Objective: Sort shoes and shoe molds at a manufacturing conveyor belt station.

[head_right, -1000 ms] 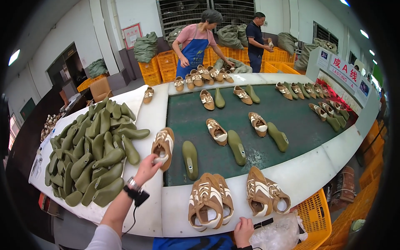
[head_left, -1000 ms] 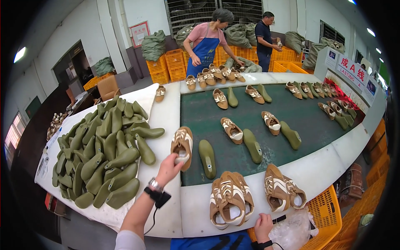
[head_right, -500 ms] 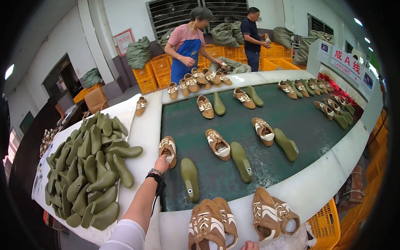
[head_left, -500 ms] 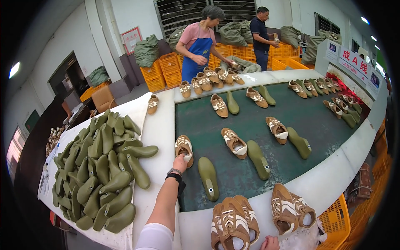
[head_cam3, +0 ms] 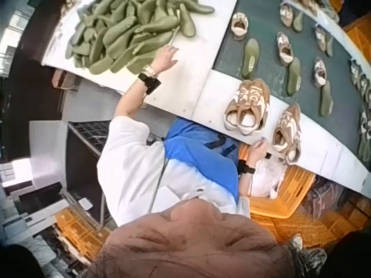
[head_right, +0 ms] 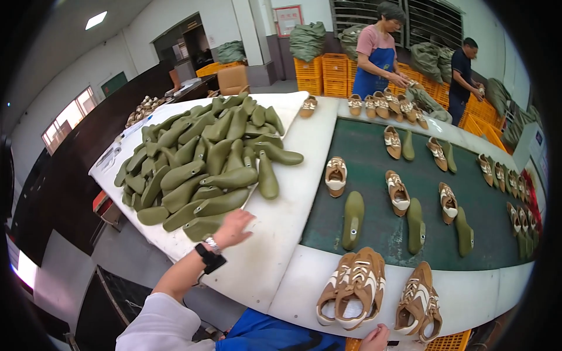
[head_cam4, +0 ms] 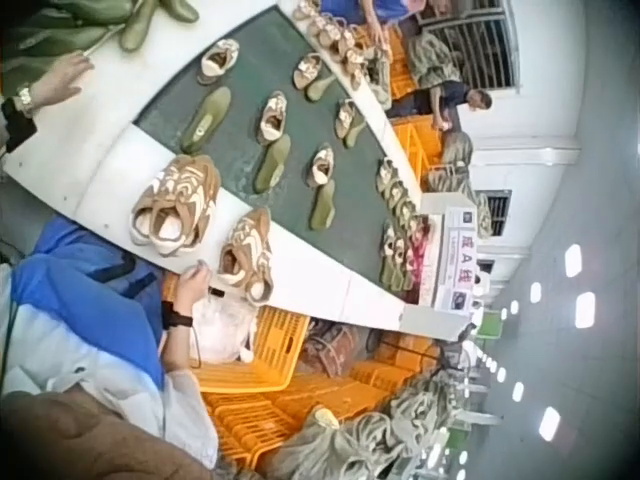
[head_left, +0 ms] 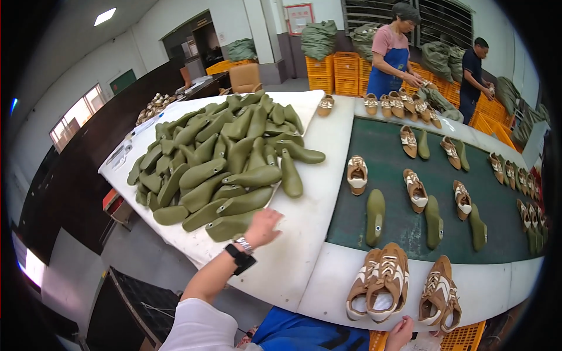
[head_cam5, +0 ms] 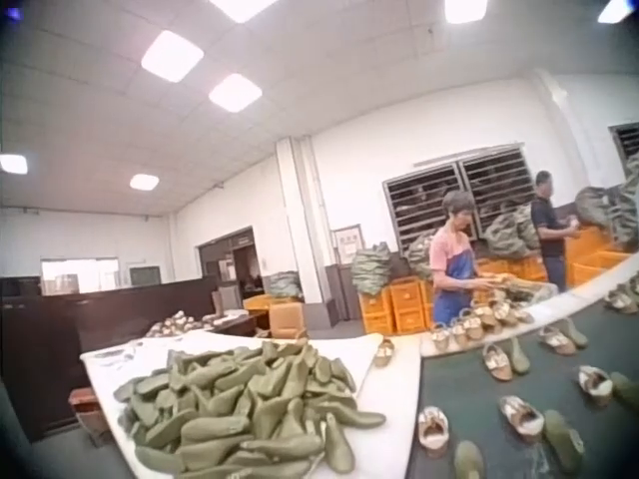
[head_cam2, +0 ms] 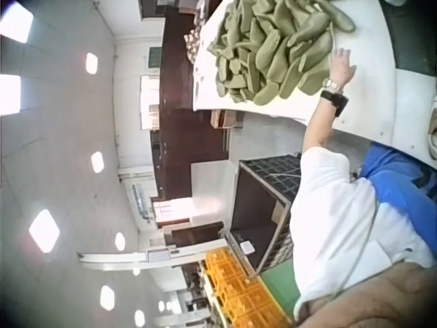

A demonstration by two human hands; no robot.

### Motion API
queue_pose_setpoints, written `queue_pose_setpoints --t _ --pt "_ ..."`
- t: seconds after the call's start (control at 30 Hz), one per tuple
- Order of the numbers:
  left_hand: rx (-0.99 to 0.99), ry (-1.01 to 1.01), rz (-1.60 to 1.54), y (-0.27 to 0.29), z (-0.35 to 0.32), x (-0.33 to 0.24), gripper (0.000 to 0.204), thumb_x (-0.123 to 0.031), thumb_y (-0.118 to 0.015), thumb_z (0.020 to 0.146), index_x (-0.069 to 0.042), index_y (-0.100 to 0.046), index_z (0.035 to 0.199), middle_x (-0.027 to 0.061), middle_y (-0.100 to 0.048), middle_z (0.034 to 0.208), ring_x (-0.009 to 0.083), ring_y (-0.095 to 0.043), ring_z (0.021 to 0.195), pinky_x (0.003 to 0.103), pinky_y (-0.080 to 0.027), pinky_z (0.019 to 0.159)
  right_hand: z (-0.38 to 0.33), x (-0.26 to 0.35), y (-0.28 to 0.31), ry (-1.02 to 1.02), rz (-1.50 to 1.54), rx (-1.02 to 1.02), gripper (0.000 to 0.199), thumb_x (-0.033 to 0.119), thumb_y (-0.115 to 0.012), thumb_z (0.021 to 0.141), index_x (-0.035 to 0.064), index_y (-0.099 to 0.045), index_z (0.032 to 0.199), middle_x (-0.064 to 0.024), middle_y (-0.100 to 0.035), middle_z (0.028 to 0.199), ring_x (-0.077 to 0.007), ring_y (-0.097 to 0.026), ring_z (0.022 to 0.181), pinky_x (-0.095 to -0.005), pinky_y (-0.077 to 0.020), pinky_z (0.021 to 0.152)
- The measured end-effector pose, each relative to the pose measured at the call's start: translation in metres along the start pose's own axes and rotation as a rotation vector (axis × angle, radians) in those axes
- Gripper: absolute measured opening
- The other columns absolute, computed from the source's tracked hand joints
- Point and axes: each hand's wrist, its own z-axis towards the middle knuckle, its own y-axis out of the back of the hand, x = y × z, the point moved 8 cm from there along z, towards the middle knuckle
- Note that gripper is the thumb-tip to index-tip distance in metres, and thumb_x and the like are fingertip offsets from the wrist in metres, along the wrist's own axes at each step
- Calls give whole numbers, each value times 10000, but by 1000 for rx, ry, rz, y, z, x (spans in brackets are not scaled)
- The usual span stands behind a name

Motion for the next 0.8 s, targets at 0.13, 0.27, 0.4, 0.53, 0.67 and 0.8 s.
queue_pose_setpoints --t 0.13,0.27,0.4,0.53,0.67,0.8 --pt "-23 486 192 38 -93 126 484 -276 -737 641 -64 -589 1050 123 -611 957 306 -584 905 416 -477 766 1 0 -4 42 74 -66 110 9 -500 797 26 -533 901 -141 -527 801 -341 -538 725 -409 -414 634" --pt "179 707 -51 27 -143 184 526 -385 -741 654 -42 -614 1031 183 -647 958 326 -616 908 398 -486 811 -1 -1 -12 36 62 -34 104 23 -478 825 20 -512 923 -146 -533 827 -343 -543 742 -405 -414 649" --pt "215 549 -174 8 -130 151 482 -430 -731 662 -16 -633 889 199 -643 811 359 -625 792 415 -503 721 -1 -10 -19 -35 21 1 106 31 -477 828 26 -514 928 -147 -533 844 -340 -544 756 -401 -417 661" --pt "156 493 -225 -6 -110 85 458 -425 -692 737 -7 -626 913 204 -649 823 363 -631 783 404 -509 714 -1 -8 -16 9 6 -60 101 35 -479 829 29 -513 924 -150 -528 836 -337 -541 765 -400 -414 665" --pt "91 576 -615 -1 -78 85 456 -370 -683 789 -14 -625 1068 177 -661 973 296 -632 915 337 -492 816 0 -9 -16 8 43 -51 97 36 -481 827 32 -509 919 -150 -527 834 -339 -540 766 -400 -415 668" --pt "-350 522 36 32 -66 170 480 -241 -705 725 -27 -567 1132 178 -600 1099 321 -559 1039 392 -445 907 0 -8 -19 -62 10 24 98 34 -483 821 35 -505 917 -152 -527 835 -340 -541 771 -401 -416 668"
